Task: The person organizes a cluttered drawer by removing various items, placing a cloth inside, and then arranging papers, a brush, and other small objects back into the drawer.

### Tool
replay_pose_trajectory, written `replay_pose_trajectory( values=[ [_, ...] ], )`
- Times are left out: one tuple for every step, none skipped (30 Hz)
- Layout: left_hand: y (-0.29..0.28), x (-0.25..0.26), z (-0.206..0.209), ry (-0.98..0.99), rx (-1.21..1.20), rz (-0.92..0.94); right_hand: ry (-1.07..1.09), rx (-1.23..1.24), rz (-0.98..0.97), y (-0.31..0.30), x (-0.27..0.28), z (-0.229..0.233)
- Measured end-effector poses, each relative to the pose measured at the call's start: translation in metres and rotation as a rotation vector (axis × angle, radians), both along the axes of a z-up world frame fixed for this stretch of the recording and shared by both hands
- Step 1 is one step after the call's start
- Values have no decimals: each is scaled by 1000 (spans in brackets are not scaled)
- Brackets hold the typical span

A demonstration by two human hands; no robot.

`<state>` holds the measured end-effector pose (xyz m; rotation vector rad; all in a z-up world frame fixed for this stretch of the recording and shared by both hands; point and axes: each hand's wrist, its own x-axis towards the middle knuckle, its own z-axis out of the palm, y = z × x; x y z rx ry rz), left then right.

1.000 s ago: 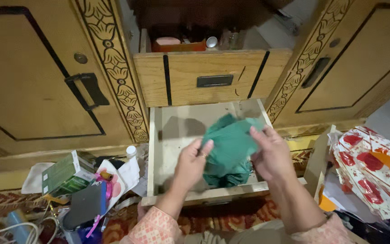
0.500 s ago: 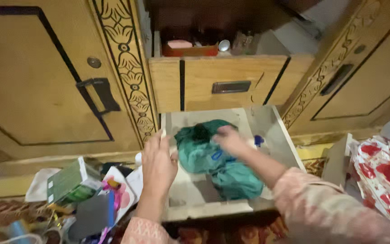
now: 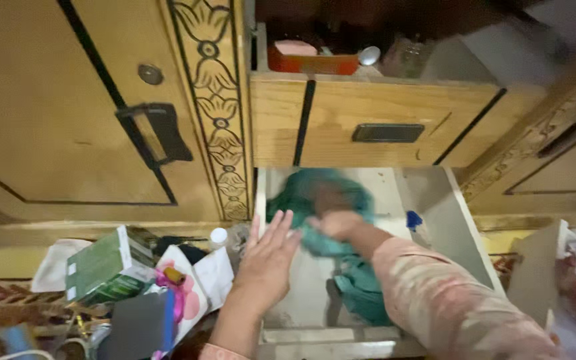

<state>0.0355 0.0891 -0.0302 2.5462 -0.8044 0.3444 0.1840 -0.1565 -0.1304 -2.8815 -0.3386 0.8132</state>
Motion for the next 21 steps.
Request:
replay_pose_trajectory(
  values=[
    [0,0,1,-40,-17,-1,36,-72,-120,-14,9,5],
    [-1,-1,1,-7,-15,5,-260,-19,-180,-35,3,8],
    [-1,-2,1,27,-13,11,-558,38,-228,-49,-3,12],
    [-3,-3,1,59,-13,16,-520,-69,-355,-57,-11,16],
    [-4,-4,2,84,-22,34,-479,-177,-482,-62,-23,20],
    [-5,-3,3,107,-36,53,-449,-251,-433,-59,-35,22],
    [-6,-2,4,130,-51,72,-419,-325,-384,-50,-50,20],
    [-8,-1,5,135,-54,86,-386,-400,-335,-39,-64,16],
    [-9,0,5,141,-57,101,-444,-274,-176,-28,-82,10],
    [-10,0,5,147,-57,113,-496,-146,-18,-19,-96,4],
    [-11,1,5,125,-71,122,-587,30,227,-13,-100,1],
    [-11,1,5,101,-81,129,-673,212,470,-6,-100,-3],
    [-11,1,5,77,-91,137,-711,162,409,2,-93,-6],
    [-10,1,5,87,-102,130,-747,113,348,10,-81,-8],
    [-10,1,5,98,-114,123,-781,63,286,19,-65,-9],
    [-10,-1,4,111,-126,119,-943,17,47,32,-40,-8],
    [-10,0,3,118,-96,125,-1095,-32,-199,42,-16,-5],
    [-11,1,3,126,-65,137,-1061,99,-332,49,4,0],
    [-11,3,3,133,-35,149,-1020,228,-465,59,23,4],
    [-13,4,2,125,-55,157,-873,150,-386,72,34,5],
    [-14,5,1,117,-76,166,-727,72,-306,85,42,6]
  ],
)
